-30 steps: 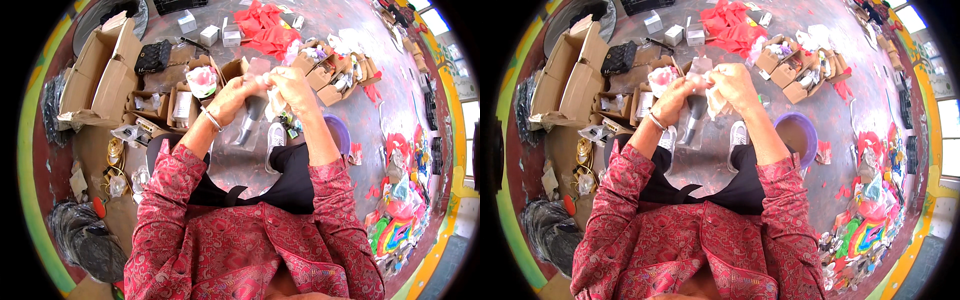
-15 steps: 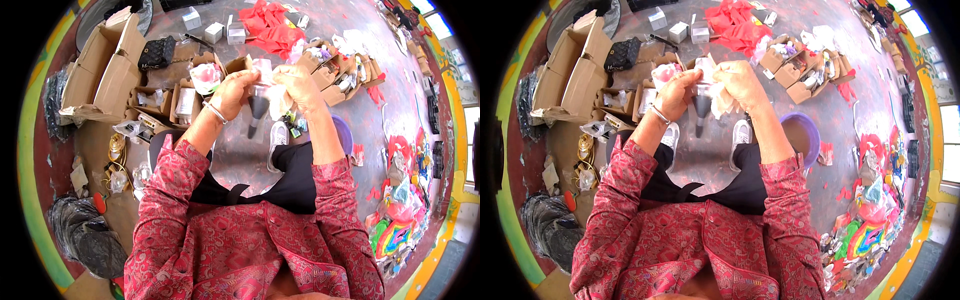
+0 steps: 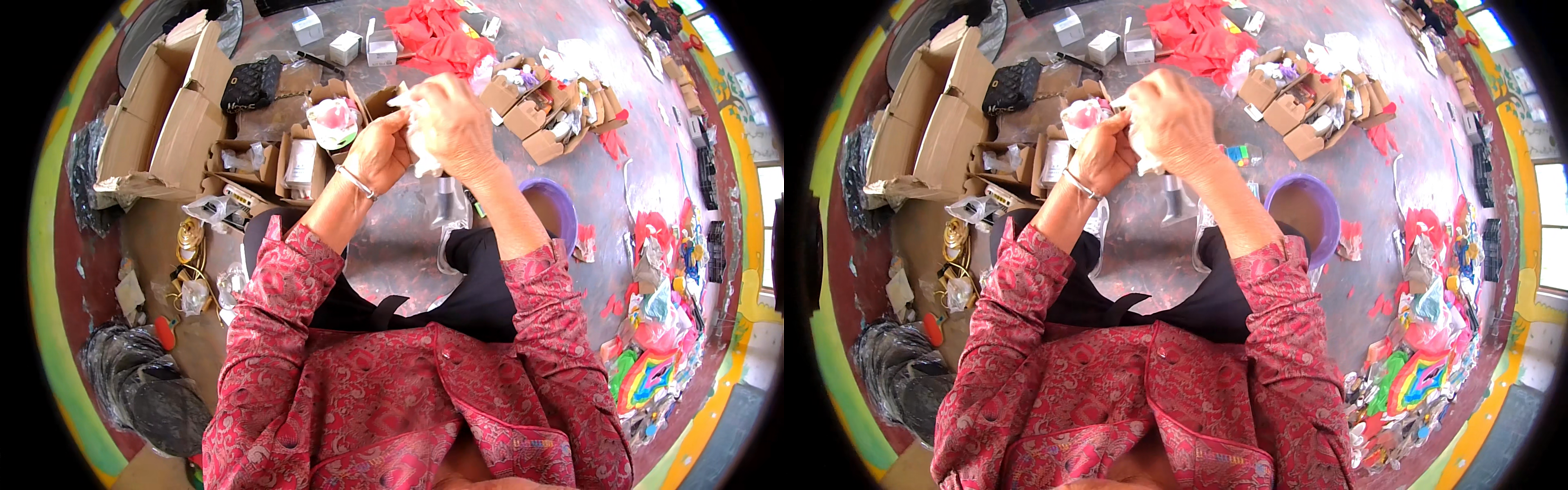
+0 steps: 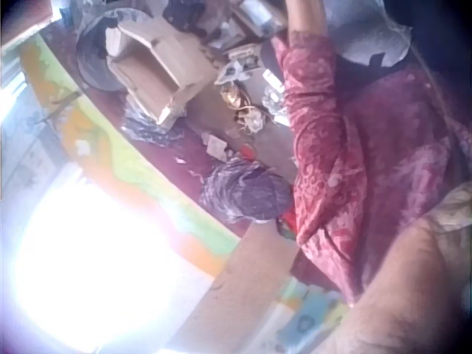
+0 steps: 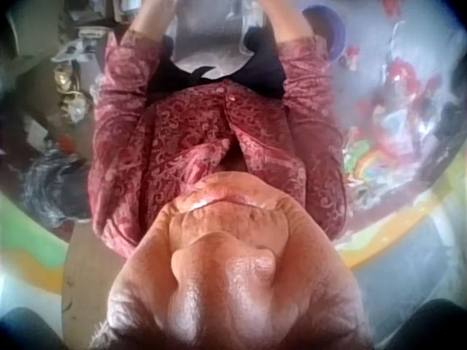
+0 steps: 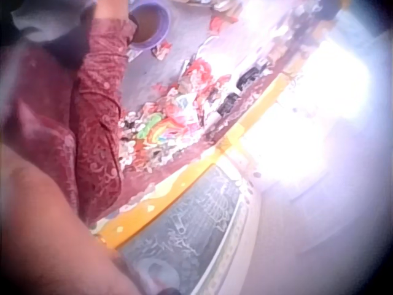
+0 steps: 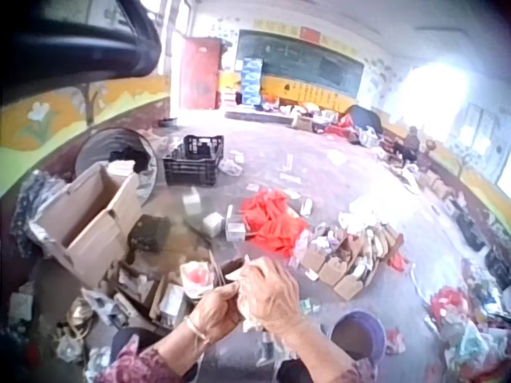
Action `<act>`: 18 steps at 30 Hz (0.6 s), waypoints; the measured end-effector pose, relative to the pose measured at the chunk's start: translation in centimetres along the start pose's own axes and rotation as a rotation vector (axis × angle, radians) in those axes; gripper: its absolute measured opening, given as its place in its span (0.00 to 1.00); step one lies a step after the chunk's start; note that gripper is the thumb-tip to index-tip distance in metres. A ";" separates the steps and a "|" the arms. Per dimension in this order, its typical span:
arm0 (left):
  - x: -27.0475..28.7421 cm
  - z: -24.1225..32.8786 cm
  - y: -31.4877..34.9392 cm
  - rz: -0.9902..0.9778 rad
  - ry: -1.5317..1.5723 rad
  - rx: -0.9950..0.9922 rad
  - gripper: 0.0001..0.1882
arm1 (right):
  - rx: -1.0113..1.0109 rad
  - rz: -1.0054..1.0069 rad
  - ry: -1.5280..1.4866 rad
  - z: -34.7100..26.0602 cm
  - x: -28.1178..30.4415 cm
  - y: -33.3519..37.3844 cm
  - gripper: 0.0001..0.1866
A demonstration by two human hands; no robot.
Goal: The person sits on the floor and cleans a black hair clipper with a white cloth. They wipe the device thoroughly, then place it into a clear plastic bag. The person repeats this process with a second hair clipper, cleaning it and placing it into a separate bag.
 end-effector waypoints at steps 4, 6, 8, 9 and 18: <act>-1.5 1.5 2.4 -0.033 -0.077 0.008 0.16 | -0.250 -0.090 0.299 7.6 1.1 0.6 0.06; -0.8 1.8 1.6 -0.072 -0.117 -0.003 0.16 | -0.641 -0.010 0.011 12.1 2.4 1.7 0.10; -0.2 1.6 1.2 -0.066 -0.142 -0.028 0.17 | -1.001 -0.044 -0.378 14.0 1.8 3.1 0.15; -0.1 1.7 1.1 -0.064 -0.165 -0.057 0.16 | -1.055 -0.088 -0.487 14.0 1.7 3.5 0.17; 0.0 1.5 1.4 -0.054 -0.408 -0.098 0.12 | -0.842 -0.581 -0.732 5.0 -2.3 3.4 0.13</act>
Point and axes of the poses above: each hand's wrist, its own y-axis away from the middle knuckle, its own x-axis out of the back of the hand, z = x × y, the point moved 8 cm from there along -y, towards the middle knuckle, and after that the axes turned 8 degrees about z, right-handed, at the moved point
